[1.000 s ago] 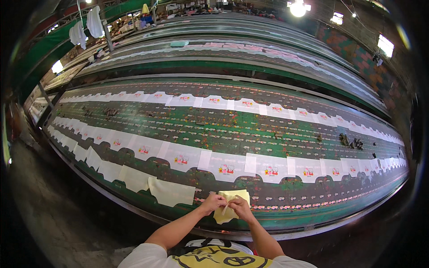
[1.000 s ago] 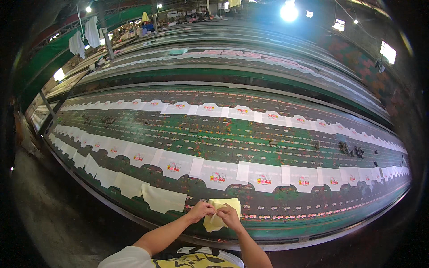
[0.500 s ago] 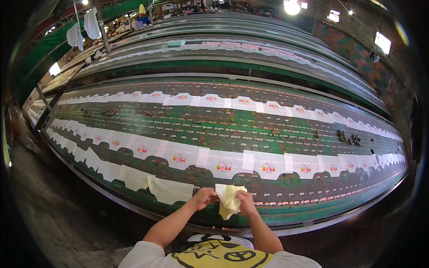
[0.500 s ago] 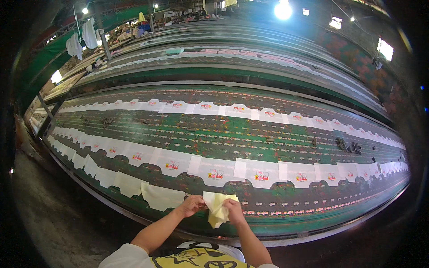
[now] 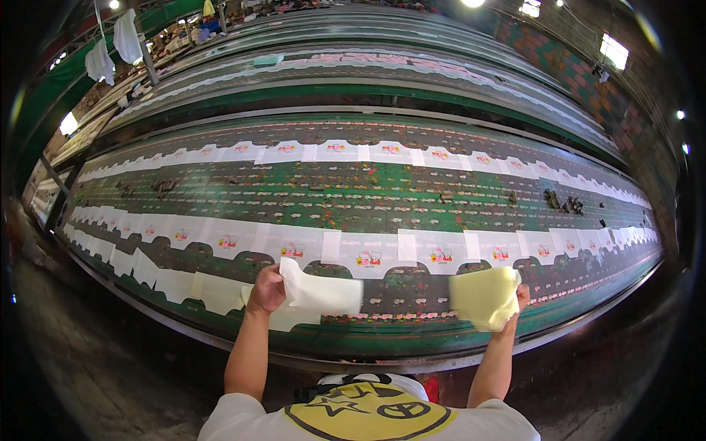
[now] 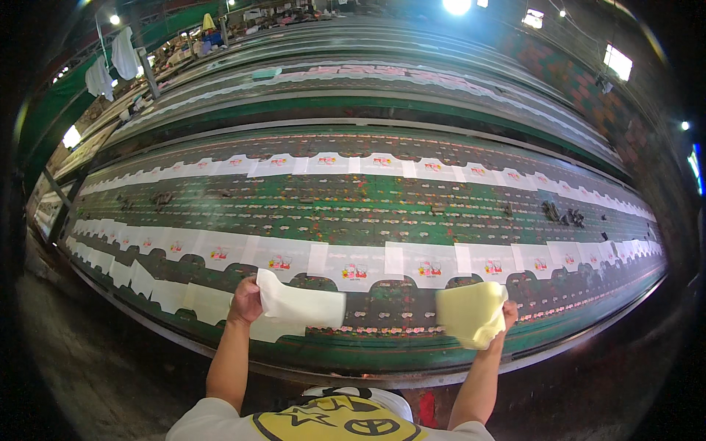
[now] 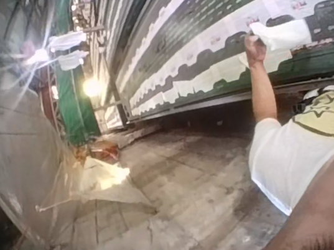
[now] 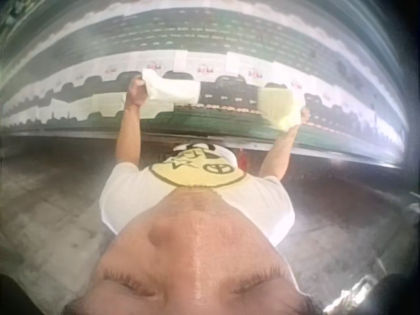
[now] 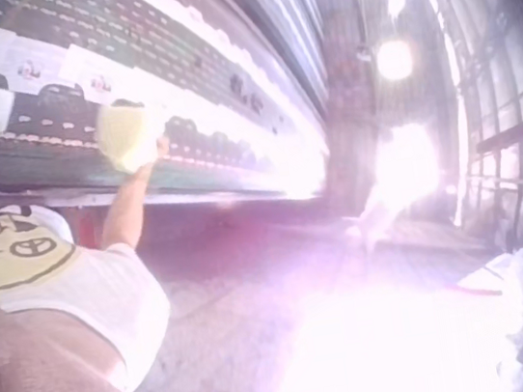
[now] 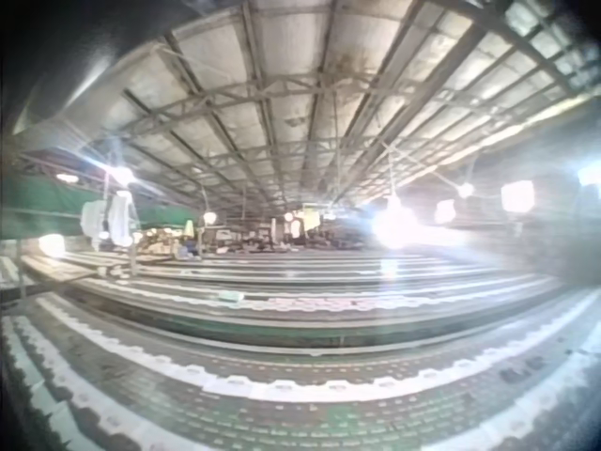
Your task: The person repeatedly folds thin yellow sheets on a long green workbench. The person picks up a sheet, folds it in half, and places it on a growing stack to the left. The process is repeated continuously along the bench.
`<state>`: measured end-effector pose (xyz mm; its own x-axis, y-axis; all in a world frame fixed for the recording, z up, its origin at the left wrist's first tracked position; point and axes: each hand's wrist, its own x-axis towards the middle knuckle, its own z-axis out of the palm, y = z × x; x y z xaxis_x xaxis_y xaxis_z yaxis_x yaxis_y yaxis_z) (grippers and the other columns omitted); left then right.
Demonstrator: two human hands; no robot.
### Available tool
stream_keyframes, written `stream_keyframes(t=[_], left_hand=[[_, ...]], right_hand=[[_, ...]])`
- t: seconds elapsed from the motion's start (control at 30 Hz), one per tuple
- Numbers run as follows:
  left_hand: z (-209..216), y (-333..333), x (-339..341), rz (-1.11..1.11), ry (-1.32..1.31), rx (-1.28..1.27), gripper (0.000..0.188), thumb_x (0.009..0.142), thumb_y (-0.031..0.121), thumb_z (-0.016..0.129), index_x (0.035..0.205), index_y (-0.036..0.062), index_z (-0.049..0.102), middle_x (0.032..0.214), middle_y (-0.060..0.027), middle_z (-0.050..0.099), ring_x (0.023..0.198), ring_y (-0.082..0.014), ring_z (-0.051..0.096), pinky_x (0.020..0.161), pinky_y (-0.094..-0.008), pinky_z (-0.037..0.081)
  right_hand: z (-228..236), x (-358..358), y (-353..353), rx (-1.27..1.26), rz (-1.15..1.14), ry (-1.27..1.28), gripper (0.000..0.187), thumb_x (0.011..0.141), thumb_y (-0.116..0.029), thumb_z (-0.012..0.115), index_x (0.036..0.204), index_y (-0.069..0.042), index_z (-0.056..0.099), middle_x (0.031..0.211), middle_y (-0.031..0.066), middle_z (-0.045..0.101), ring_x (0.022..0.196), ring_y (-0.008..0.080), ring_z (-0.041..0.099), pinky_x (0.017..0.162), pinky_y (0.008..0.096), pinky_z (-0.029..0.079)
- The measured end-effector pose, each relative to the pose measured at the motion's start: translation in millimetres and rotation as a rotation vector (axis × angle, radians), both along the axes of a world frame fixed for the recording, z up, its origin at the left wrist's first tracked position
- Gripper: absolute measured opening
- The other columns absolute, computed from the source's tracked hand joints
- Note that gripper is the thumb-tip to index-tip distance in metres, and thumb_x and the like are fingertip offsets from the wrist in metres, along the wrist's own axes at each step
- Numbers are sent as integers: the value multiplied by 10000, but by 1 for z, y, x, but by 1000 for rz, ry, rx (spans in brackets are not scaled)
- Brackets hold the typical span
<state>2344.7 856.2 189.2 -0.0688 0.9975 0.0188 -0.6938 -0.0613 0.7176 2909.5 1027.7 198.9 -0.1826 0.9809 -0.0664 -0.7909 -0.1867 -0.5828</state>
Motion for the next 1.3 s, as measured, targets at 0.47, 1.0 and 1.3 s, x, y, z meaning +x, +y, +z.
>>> stream_keyframes(t=[0.47,1.0,1.3], left_hand=[[-143,63,192,-451,847,-304,143,875,94,590,896,-31,656,832,-111,692,728,-179,678,677,-309,553],[-128,122,323,-114,917,-383,129,849,96,592,902,8,670,785,-61,666,640,-124,614,596,-282,490],[-114,183,496,-144,753,-434,106,865,69,593,931,6,648,803,-47,638,650,-116,602,585,-273,470]], right_hand=[[-147,-130,-52,510,473,-1668,231,763,-204,680,893,-20,733,809,181,647,763,286,649,767,363,500],[-125,81,6,-210,61,-506,162,788,21,592,922,29,683,893,121,693,796,220,680,735,364,571],[-54,285,85,-57,-29,23,110,808,6,546,873,15,635,940,99,629,818,233,665,746,360,572]])
